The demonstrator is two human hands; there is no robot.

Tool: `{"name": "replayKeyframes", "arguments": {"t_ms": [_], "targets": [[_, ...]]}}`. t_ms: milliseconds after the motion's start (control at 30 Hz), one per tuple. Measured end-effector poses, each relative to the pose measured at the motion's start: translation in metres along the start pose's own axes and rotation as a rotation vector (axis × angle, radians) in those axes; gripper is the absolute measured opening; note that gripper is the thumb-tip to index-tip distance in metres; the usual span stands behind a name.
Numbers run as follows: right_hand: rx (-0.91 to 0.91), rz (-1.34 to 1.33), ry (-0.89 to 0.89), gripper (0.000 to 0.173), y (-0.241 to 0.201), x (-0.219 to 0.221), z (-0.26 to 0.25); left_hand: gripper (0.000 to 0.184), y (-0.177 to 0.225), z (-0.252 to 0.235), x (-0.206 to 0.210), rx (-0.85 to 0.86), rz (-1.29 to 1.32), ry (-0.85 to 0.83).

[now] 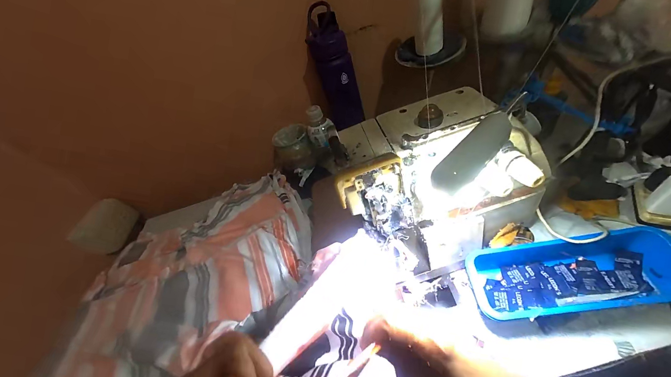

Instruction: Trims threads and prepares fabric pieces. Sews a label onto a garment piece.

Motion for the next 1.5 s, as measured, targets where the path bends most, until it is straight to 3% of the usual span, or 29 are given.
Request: {"name": "replayKeyframes", "arguments": {"t_ms": [167,333,600,667,767,867,1067,1333,1500], "targets": [[0.042,-0.233,0.180,0.018,0.012,0.008,0.039,0.006,-0.042,-0.019,-0.003,-0.068,0.188,0.058],[0.109,-0.313,0.309,0.017,0.018,0.022,0.053,0.008,-0.064,-0.024,0.010,-0.124,0.264,0.090],[0.249,-0.374,0.351,0.018,0.018,0.022,0.051,0.008,-0.067,-0.029,0.012,-0.154,0.233,0.046],[0.198,-0.388,0.336,0.017,0.028,0.024,0.048,0.010,-0.070,-0.030,0.012,-0.141,0.228,0.040],[0.109,-0.401,0.343,0.018,0.038,0.021,0.035,0.012,-0.076,-0.033,0.014,-0.153,0.200,0.022],[0.115,-0.354,0.332,0.022,0.041,0.018,0.025,0.010,-0.077,-0.035,0.017,-0.182,0.152,-0.012],[0.115,-0.355,0.326,0.017,0.035,0.017,0.031,0.025,-0.072,-0.036,0.029,-0.156,-0.045,-0.097],[0.124,-0.333,0.363,0.020,0.049,0.016,0.021,0.034,-0.076,-0.043,0.042,-0.143,-0.168,-0.078],[0.069,-0.241,0.393,0.019,0.052,0.012,0.015,0.022,-0.061,-0.045,0.061,-0.122,-0.395,-0.053]]}}
Point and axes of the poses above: each hand's wrist, its own z-axis away from the middle knuckle, its own x-axis out of the palm, y = z × x, the point moved 4 cm from there along -z, towards the middle knuckle, and after that the axes turned 9 degrees about x, right-handed, at the moved point
